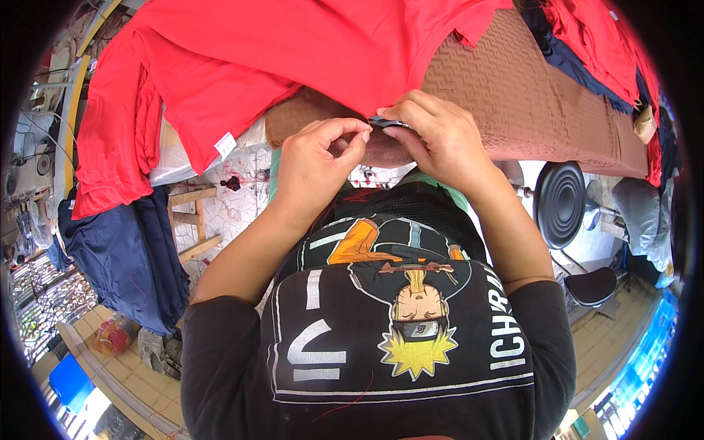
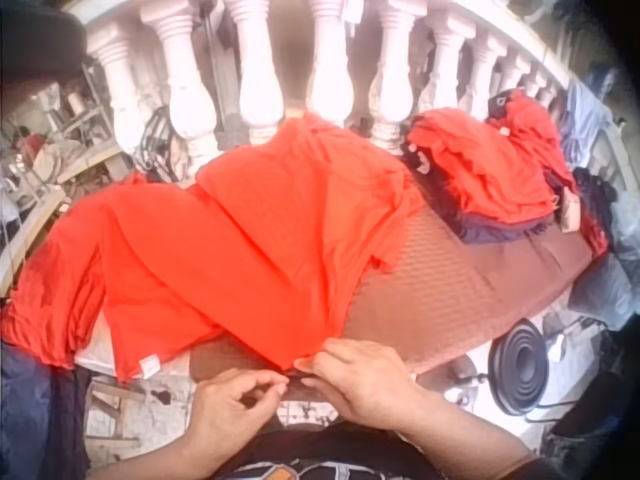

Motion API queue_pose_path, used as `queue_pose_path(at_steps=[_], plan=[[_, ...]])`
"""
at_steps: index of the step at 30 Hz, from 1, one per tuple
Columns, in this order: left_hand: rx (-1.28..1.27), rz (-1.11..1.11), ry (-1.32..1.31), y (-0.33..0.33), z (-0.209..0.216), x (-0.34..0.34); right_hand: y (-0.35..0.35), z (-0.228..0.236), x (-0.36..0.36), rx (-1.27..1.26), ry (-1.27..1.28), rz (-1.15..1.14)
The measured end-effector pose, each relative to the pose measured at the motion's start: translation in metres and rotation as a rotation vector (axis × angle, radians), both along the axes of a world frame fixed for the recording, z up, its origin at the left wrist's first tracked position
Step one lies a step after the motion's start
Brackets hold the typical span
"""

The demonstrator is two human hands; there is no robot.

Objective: The person trims loose threads from red shirts using small shears. They pick up each shirt from a stack, cut away excess thread from the collar area and seams, and then stack the trimmed shirt to the side.

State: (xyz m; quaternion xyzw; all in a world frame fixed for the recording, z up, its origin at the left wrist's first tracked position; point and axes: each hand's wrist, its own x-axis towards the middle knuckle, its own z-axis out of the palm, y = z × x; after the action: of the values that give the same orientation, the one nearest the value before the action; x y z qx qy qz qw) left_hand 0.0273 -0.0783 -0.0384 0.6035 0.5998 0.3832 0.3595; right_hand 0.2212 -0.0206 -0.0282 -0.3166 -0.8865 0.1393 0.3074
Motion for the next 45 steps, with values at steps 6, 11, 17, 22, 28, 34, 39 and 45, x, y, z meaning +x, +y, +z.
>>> queue_pose_path(at_steps=[6, 11, 17, 22, 28, 34, 39, 45], plan=[[0.023, -0.055, 0.042, -0.001, 0.002, -0.001, -0.001, -0.001, -0.002, -0.002, -0.015, -0.005], [0.215, -0.561, 0.508, 0.012, 0.029, -0.031, 0.006, 0.006, 0.008, 0.077, -0.132, -0.093], [0.166, -0.480, 0.538, 0.027, 0.077, -0.046, 0.037, 0.067, 0.053, 0.333, -0.380, -0.124], [0.213, -0.437, 0.418, 0.046, 0.059, -0.014, 0.067, 0.119, 0.124, 0.196, -0.459, -0.248], [0.818, -0.781, 0.956, 0.120, 0.012, 0.030, 0.050, 0.102, 0.171, -0.366, -0.010, -0.329], [0.788, -0.901, 0.937, 0.164, 0.020, 0.023, 0.050, 0.021, 0.087, -0.517, 0.085, -0.391], [0.766, -0.864, 0.778, 0.157, 0.051, 0.022, 0.066, -0.005, 0.038, -1.308, 0.428, -0.230], [0.961, -0.656, 0.590, 0.113, 0.074, 0.014, 0.054, 0.006, 0.021, -1.213, 1.113, -0.140]])
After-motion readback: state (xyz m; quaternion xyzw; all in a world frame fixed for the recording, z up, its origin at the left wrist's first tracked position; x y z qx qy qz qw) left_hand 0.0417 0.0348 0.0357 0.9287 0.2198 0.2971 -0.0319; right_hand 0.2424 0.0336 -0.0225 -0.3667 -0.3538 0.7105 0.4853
